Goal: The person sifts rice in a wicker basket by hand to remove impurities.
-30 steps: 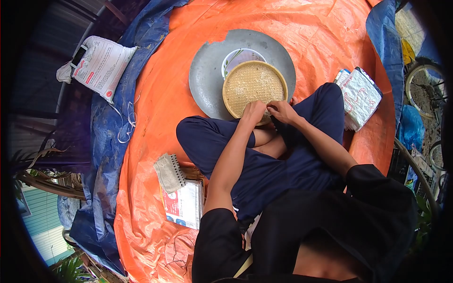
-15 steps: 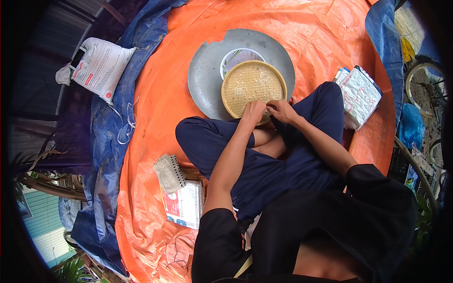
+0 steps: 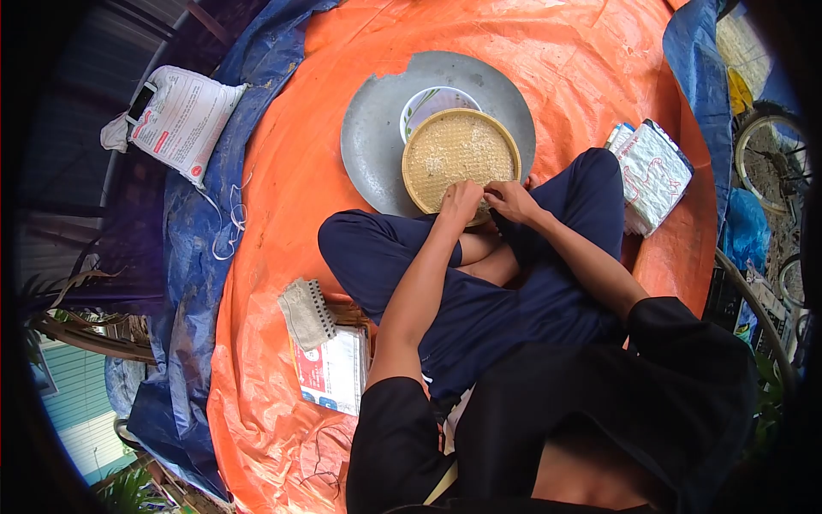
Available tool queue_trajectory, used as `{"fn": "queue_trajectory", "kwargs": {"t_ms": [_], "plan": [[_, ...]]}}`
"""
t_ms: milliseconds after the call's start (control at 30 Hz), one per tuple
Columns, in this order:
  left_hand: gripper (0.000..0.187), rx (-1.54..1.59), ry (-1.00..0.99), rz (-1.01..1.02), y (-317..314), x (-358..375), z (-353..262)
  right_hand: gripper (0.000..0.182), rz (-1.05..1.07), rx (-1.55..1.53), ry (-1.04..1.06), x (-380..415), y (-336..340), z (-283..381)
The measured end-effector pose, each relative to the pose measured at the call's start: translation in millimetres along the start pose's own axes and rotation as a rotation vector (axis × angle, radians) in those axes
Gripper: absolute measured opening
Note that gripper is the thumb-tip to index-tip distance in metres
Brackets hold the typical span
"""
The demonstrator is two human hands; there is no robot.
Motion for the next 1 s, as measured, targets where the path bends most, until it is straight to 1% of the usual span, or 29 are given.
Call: {"fn": "queue_trajectory", "kwargs": {"t_ms": [100, 333, 433, 633, 733, 833, 1000], "plan": [[0.008, -0.027, -0.02, -0.029, -1.4, 1.0, -2.5, 0.03, -0.023, 0.0, 0.035, -0.6, -0.9, -0.5], [0.009, -0.099, -0.029, -0.087, -5.9, 3.9, -7.5, 0.029, -0.026, 0.01, 0.032, -0.2, -0.3, -1.9], [0.011, -0.221, -0.027, -0.106, -9.9, 3.2, -9.4, 0.029, -0.042, 0.017, 0.044, 0.2, 0.6, -0.7], [0.012, -0.247, -0.023, -0.092, -10.5, 4.4, -11.3, 0.029, -0.048, 0.022, 0.036, 0.7, 0.4, -3.1], [0.01, -0.184, -0.029, -0.116, -9.7, 4.4, -11.6, 0.029, -0.054, 0.032, 0.05, 0.3, 0.4, -3.2], [0.013, -0.273, -0.025, -0.124, -15.5, 2.3, -10.5, 0.029, -0.06, 0.039, 0.056, 0.2, 1.0, -1.7], [0.015, -0.282, -0.03, -0.13, -19.8, 0.5, -9.5, 0.029, -0.054, 0.039, 0.043, 0.2, 1.8, -1.2]]}}
Point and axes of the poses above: each hand's wrist, its own x-axis away from the middle knuckle, its own y-axis out of the back of the hand, z = x × y, the point moved 6 cm from there along -x, towards the middle knuckle, and after that the axes turned 12 degrees about y, right-handed, at the moved point
